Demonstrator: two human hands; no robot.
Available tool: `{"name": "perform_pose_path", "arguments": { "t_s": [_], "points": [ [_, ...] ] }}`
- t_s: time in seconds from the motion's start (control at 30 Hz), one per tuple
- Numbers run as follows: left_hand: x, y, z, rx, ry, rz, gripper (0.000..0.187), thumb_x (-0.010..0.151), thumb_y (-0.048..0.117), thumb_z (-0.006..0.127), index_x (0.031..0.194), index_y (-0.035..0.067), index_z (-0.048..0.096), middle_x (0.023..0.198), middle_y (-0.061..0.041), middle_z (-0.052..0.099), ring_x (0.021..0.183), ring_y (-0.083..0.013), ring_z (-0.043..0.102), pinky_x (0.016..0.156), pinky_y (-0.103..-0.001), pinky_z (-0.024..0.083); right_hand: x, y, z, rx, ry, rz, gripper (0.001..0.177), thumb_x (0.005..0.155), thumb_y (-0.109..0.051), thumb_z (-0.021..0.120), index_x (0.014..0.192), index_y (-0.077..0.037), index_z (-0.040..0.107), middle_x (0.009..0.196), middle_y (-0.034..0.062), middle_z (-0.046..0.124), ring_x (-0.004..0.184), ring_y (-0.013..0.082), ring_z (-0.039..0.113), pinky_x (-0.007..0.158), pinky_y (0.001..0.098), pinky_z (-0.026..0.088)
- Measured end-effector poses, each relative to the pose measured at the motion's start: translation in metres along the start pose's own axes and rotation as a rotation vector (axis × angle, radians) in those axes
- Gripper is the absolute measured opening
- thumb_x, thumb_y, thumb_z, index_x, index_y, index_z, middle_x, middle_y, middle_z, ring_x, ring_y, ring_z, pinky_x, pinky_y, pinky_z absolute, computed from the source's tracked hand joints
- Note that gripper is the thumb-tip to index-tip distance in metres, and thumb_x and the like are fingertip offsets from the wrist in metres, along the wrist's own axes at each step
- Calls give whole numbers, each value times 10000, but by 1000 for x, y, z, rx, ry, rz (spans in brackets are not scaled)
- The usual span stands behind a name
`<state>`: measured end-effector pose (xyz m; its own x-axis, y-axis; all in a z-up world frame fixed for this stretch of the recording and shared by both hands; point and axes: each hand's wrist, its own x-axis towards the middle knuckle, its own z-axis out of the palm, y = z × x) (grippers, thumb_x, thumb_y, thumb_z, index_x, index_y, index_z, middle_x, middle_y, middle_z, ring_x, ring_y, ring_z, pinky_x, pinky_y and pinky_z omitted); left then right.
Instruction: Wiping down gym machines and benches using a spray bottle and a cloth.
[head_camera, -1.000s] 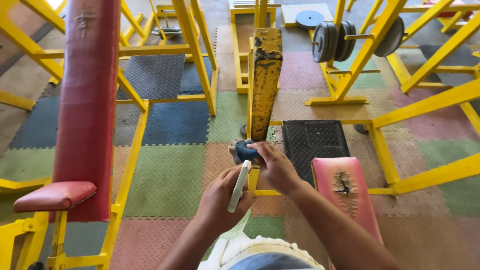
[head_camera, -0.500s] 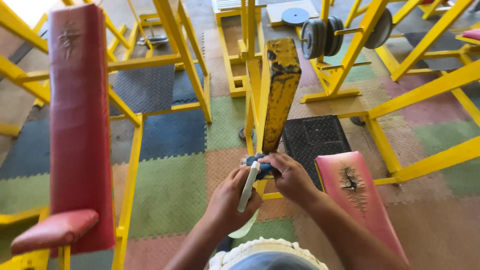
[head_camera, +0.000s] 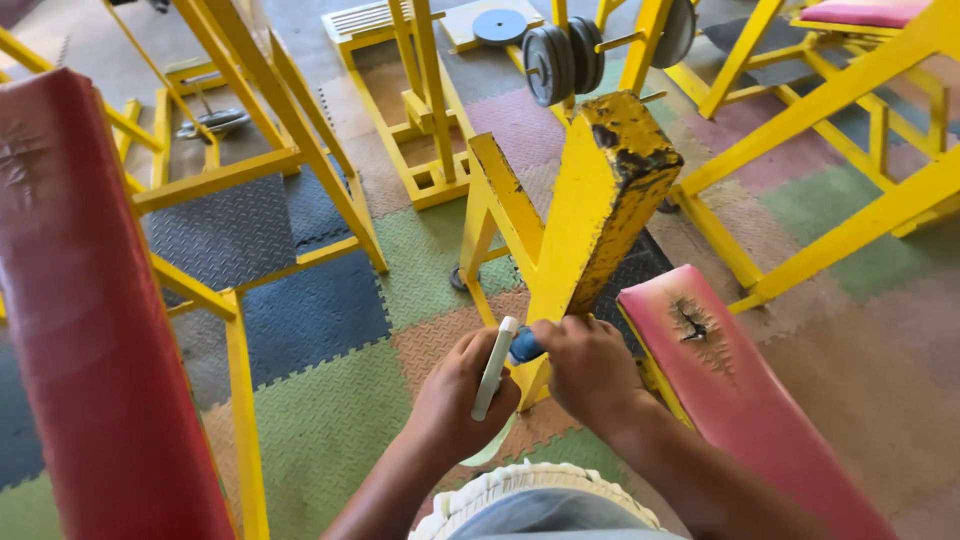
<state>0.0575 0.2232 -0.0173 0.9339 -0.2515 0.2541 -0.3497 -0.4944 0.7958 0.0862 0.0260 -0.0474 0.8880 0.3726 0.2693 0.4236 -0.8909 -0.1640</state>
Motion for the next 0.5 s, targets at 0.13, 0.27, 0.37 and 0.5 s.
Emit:
{"name": "perform_pose_path", "arguments": {
  "t_s": [0.13,0.27,0.37,0.5],
  "points": [
    [6,-10,-22,-11,-104,31,485,803,120,643,1285,84,605,1108,-165,690,984,-384,704,842,-437,577,9,-17,-17,133,-185,296,333,892,-79,585,1199,-194,640,996,124,707,939,362,680,869,512,503],
    [16,-22,-35,-1,-209,63,504,783,123,658,1283,94,612,1091,-158,693,965,-382,703,823,-439,573,9,-38,-33,490,-85,532,337,911,-162,635,1247,-186,655,1107,109,744,1046,314,708,870,455,544],
    [18,-30,-36,-54,-230,161,541,771,117,673,1304,71,594,1130,-171,683,963,-378,706,817,-435,579,-6,-45,-25,677,21,624,346,938,-188,645,1283,-167,647,1141,106,761,1068,249,745,868,386,568],
    [23,-28,-36,-128,-320,161,587,750,132,693,1320,58,572,1157,-163,685,922,-333,742,806,-412,596,-24,-43,-14,785,294,572,379,928,-184,655,1297,-105,617,1048,103,775,965,182,773,809,326,583]
  ]
}}
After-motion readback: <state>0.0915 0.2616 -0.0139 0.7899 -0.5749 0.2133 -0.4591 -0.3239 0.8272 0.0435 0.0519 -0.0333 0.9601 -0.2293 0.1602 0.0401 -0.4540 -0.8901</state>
